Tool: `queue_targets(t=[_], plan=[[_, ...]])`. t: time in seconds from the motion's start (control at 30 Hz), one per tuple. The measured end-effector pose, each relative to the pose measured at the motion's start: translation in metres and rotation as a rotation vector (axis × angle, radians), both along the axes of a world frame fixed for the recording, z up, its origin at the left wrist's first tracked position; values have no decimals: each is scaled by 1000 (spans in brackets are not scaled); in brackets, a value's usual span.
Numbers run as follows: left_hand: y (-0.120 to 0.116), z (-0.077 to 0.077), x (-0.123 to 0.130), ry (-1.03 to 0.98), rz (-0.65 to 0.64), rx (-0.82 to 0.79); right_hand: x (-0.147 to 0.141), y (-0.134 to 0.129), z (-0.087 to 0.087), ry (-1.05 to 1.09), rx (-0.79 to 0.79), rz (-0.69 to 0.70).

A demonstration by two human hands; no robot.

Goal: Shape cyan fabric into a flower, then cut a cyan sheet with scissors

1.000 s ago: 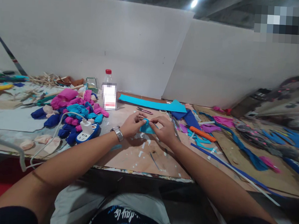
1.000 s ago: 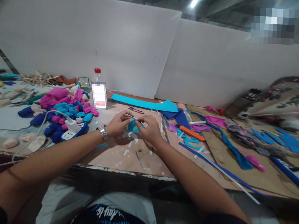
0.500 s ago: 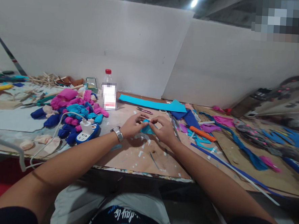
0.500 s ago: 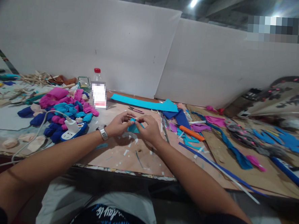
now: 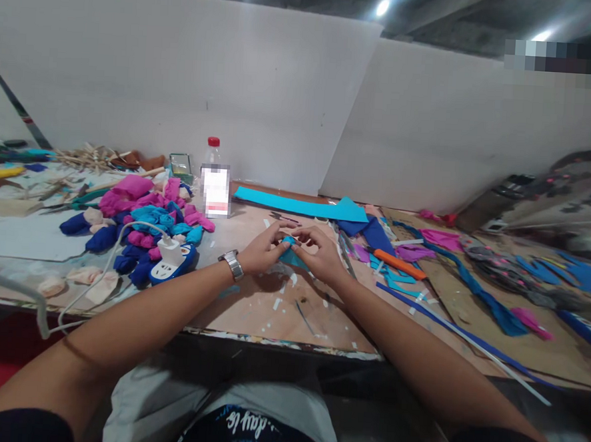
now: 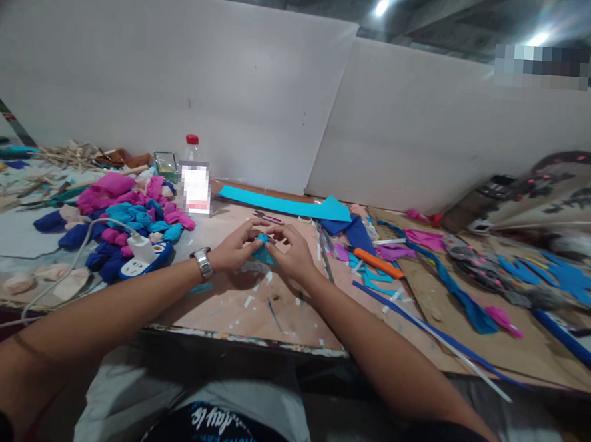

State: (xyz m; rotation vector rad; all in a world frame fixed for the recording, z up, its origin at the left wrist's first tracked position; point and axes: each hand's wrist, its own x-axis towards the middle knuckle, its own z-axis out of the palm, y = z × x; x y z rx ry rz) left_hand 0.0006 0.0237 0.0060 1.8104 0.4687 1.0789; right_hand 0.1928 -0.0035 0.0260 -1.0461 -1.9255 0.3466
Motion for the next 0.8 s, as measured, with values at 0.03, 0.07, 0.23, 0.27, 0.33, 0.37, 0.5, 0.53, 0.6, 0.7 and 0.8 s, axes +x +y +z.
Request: queue_targets(t=[0.03, 0.07, 0.23, 0.27, 0.33, 0.37, 0.5, 0.53, 0.6, 0.7, 0.8], plan=[[0, 0, 0, 7, -1, 2, 0, 0, 0, 7, -9, 12], [0, -1, 0, 12, -3, 3, 0, 0, 0, 15, -16, 21], [0, -1, -1, -4, -31, -17, 0, 2, -2, 38, -13, 36], [0, -1, -1, -10, -38, -28, 0, 2, -3, 36, -6, 42], [-1, 0, -1, -18, -47, -43, 0, 2, -3, 22, 9, 61], [-1, 1, -1, -19, -50, -45, 0, 3, -3, 14, 18, 73], [-1, 1, 0, -4, -54, -53, -1, 2, -2, 4, 51, 107], [-1, 1, 0, 0, -57, -57, -1, 2, -2, 4, 48, 109], [-1, 1, 0, 8, -58, -63, -2, 0, -1, 5, 24, 110], [-1, 2, -1, 10, -47, -41, -2, -1, -1, 21, -16, 100], [-1, 3, -1, 10, -16, -3, -1, 0, -2, 80, -62, 67]])
